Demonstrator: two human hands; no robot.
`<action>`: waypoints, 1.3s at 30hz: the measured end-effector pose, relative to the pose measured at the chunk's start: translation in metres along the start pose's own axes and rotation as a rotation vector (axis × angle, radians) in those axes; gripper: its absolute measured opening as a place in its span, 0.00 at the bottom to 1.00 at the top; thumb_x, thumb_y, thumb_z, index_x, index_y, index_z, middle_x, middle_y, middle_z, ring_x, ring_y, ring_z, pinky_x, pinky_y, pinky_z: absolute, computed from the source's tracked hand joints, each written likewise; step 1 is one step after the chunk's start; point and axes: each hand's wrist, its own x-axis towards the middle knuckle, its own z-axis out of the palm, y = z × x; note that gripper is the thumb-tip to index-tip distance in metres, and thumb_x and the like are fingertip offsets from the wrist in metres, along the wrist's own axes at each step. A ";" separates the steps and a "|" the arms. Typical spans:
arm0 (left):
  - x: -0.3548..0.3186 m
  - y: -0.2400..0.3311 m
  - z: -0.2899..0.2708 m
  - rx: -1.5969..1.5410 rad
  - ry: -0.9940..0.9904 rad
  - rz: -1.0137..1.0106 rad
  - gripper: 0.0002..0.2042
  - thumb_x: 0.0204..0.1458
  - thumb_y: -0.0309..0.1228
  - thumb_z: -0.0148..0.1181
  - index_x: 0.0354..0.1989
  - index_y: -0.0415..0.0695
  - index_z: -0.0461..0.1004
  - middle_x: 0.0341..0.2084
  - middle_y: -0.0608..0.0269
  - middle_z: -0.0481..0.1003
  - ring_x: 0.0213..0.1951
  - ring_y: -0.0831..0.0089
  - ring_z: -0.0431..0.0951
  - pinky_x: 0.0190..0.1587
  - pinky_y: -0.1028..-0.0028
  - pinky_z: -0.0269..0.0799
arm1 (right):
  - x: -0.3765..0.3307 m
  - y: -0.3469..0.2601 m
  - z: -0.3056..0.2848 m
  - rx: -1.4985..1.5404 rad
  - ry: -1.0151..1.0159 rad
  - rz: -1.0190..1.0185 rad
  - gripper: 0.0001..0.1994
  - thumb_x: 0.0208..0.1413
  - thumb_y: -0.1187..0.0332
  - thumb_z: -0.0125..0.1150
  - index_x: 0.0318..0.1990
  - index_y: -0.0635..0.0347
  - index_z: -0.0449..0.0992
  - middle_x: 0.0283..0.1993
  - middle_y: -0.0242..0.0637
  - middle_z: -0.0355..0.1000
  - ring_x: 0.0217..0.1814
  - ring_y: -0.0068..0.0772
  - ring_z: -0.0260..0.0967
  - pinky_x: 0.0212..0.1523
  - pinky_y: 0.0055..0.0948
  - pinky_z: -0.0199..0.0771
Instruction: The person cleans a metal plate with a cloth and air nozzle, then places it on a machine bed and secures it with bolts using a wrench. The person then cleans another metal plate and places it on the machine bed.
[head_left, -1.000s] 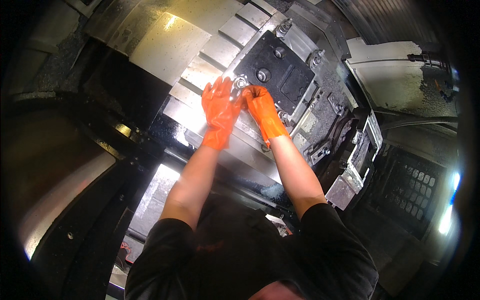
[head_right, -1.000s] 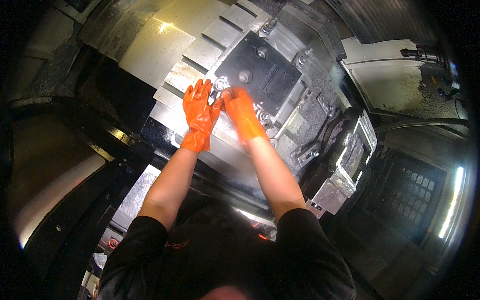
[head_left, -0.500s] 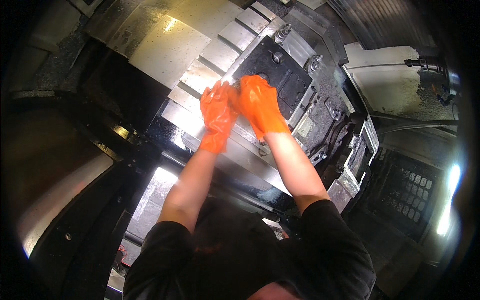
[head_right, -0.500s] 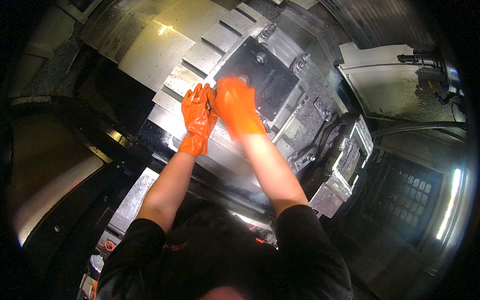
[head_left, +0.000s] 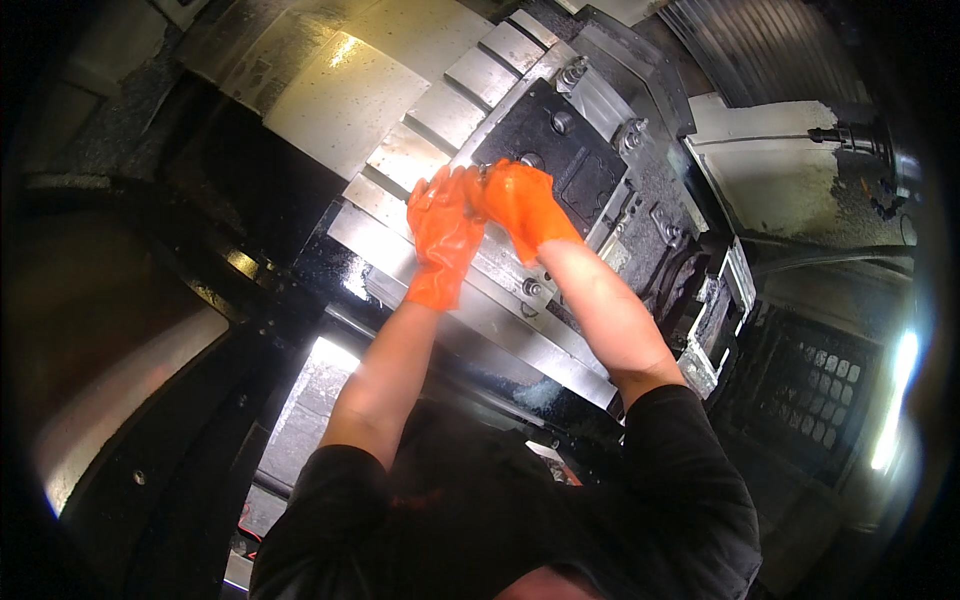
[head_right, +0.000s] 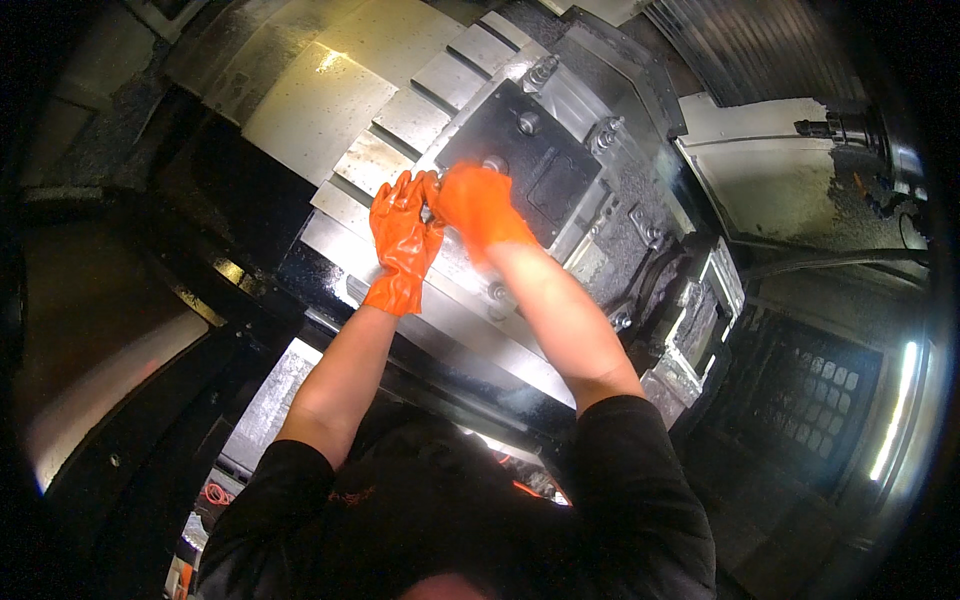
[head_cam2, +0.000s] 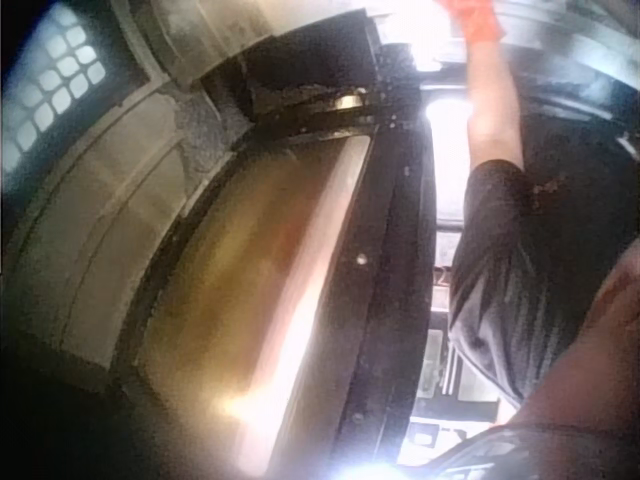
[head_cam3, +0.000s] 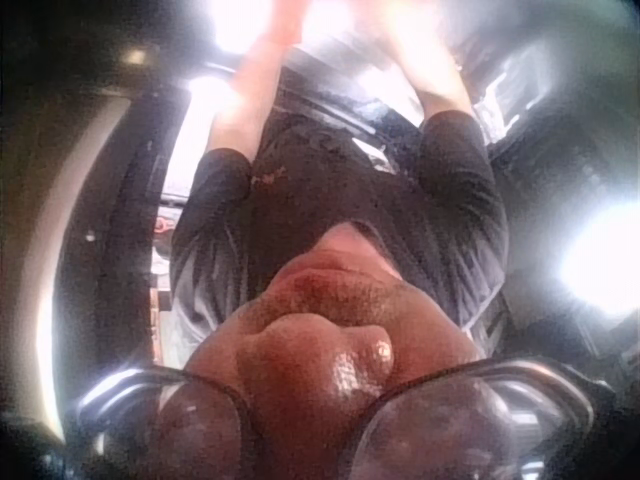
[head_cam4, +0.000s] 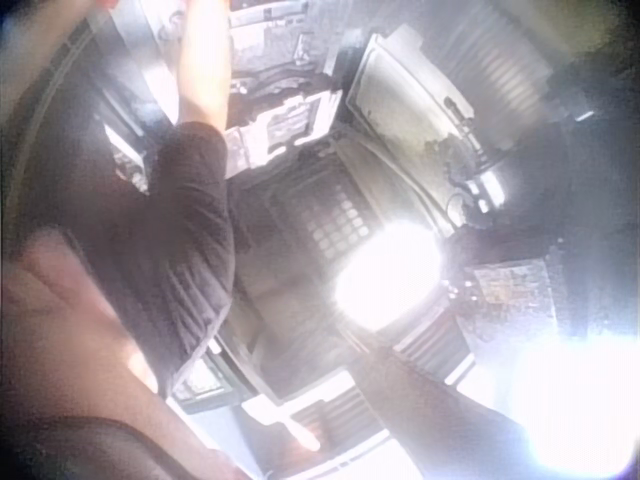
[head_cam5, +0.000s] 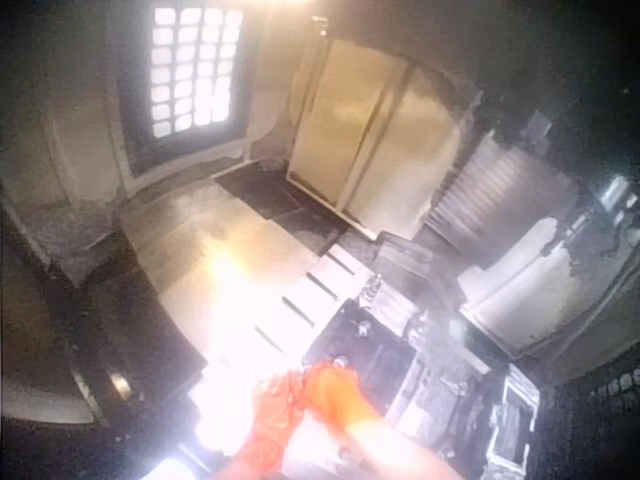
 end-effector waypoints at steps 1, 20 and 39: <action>0.002 0.001 -0.001 0.000 0.002 -0.002 0.25 0.49 0.44 0.59 0.56 0.48 0.77 0.54 0.61 0.78 0.63 0.59 0.72 0.68 0.55 0.58 | 0.001 -0.003 -0.002 -0.023 -0.006 0.004 0.21 0.60 0.47 0.55 0.48 0.53 0.81 0.51 0.49 0.77 0.54 0.56 0.75 0.48 0.47 0.78; 0.005 0.008 -0.010 -0.016 0.007 0.083 0.27 0.49 0.41 0.66 0.56 0.40 0.74 0.48 0.52 0.79 0.57 0.50 0.74 0.66 0.51 0.59 | -0.003 -0.004 -0.009 0.045 0.212 -0.068 0.16 0.58 0.52 0.53 0.38 0.49 0.84 0.40 0.48 0.80 0.42 0.56 0.78 0.42 0.48 0.76; -0.012 0.132 -0.011 -0.652 -0.913 -0.742 0.17 0.64 0.36 0.50 0.50 0.31 0.72 0.38 0.56 0.79 0.38 0.72 0.78 0.40 0.76 0.73 | -0.118 0.119 0.138 1.593 0.228 0.389 0.12 0.64 0.62 0.62 0.44 0.62 0.79 0.30 0.35 0.77 0.24 0.23 0.71 0.26 0.24 0.73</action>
